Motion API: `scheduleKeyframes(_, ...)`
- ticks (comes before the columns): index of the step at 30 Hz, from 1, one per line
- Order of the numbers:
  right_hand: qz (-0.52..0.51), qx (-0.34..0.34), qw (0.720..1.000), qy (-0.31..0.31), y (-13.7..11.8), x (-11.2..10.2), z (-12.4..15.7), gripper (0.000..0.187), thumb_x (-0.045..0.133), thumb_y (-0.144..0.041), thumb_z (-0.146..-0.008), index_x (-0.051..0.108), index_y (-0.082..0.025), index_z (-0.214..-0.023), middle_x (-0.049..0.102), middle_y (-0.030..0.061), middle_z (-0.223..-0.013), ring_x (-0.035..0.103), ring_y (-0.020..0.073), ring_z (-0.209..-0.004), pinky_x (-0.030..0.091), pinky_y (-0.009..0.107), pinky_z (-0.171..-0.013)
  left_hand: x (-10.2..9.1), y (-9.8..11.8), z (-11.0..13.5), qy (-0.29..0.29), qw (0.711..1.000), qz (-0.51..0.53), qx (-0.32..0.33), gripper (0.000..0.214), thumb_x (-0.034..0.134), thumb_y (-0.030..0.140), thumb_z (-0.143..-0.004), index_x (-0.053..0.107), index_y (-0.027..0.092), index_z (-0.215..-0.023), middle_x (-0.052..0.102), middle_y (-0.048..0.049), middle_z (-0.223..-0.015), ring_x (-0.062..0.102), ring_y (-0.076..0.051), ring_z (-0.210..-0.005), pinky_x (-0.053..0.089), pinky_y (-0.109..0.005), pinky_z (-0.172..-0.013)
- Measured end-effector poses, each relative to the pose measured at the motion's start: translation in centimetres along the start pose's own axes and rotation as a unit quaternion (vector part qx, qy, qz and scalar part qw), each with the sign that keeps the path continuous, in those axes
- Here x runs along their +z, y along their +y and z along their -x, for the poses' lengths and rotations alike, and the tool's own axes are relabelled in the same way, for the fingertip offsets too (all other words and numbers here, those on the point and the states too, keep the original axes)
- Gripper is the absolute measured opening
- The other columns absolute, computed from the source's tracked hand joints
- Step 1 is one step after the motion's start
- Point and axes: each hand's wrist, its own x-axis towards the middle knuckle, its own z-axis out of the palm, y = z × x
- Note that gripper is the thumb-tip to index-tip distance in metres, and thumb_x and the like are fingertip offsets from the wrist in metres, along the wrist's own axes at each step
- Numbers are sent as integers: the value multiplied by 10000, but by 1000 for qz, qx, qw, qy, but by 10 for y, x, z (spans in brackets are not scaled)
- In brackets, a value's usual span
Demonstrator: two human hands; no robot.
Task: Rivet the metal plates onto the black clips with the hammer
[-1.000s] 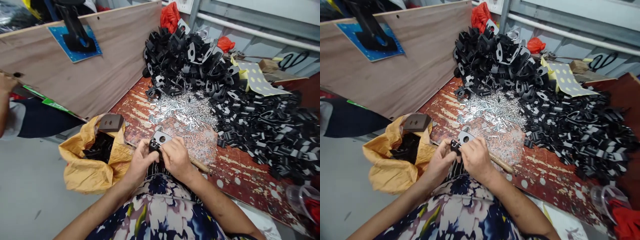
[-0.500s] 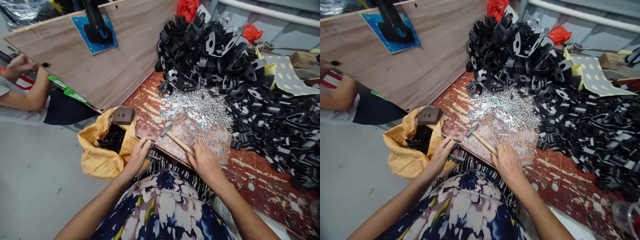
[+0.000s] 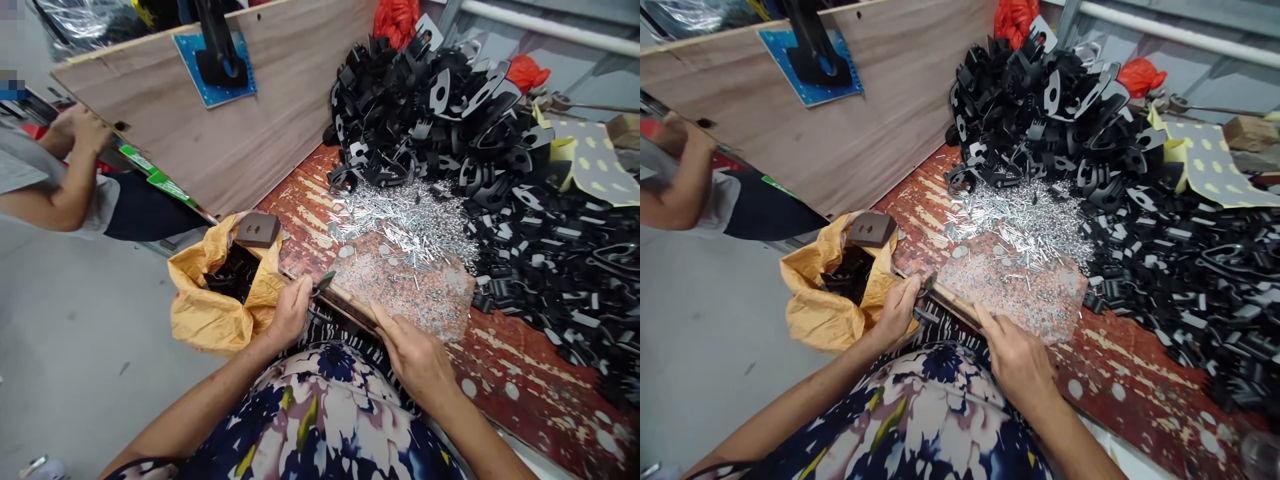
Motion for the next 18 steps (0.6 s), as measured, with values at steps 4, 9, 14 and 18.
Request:
scheduleKeyframes(4, -21, 22, 998, 49, -1, -3, 2, 596, 503, -181, -1035, 351, -267, -1604, 683, 28, -840, 619, 144, -616, 504, 269, -577, -2, 2, 0, -7, 1000, 0, 1, 423, 362, 477, -1039, 493, 217, -732, 481, 25, -655, 469, -156, -620, 355, -283, -614)
scheduleKeyframes(9, -49, 43, 997, -43, 1, -1, 1, 519, 440, -210, -1049, 417, -280, -1563, 713, 40, -877, 670, 183, -681, 547, 311, -606, -3, 7, -1, -13, 1000, 1, -6, 406, 378, 477, -1030, 464, 227, -722, 458, 31, -657, 458, -160, -625, 351, -284, -622)
scheduleKeyframes(14, -50, 83, 993, -60, 10, 7, -13, 428, 475, -215, -1032, 544, -215, -1454, 719, 101, -1058, 685, 226, -881, 587, 371, -754, -31, 36, -4, -39, 999, -28, 14, 388, 490, 515, -956, 547, 229, -700, 588, -12, -689, 523, -204, -665, 379, -302, -648)
scheduleKeyframes(18, 8, 68, 997, -36, 14, 4, -20, 331, 547, -229, -995, 657, -192, -1306, 698, 116, -1027, 641, 271, -926, 570, 421, -775, -94, 50, -15, 121, 954, -274, 23, 284, 504, 447, -916, 693, 246, -985, 713, -38, -908, 618, -273, -869, 391, -318, -755)
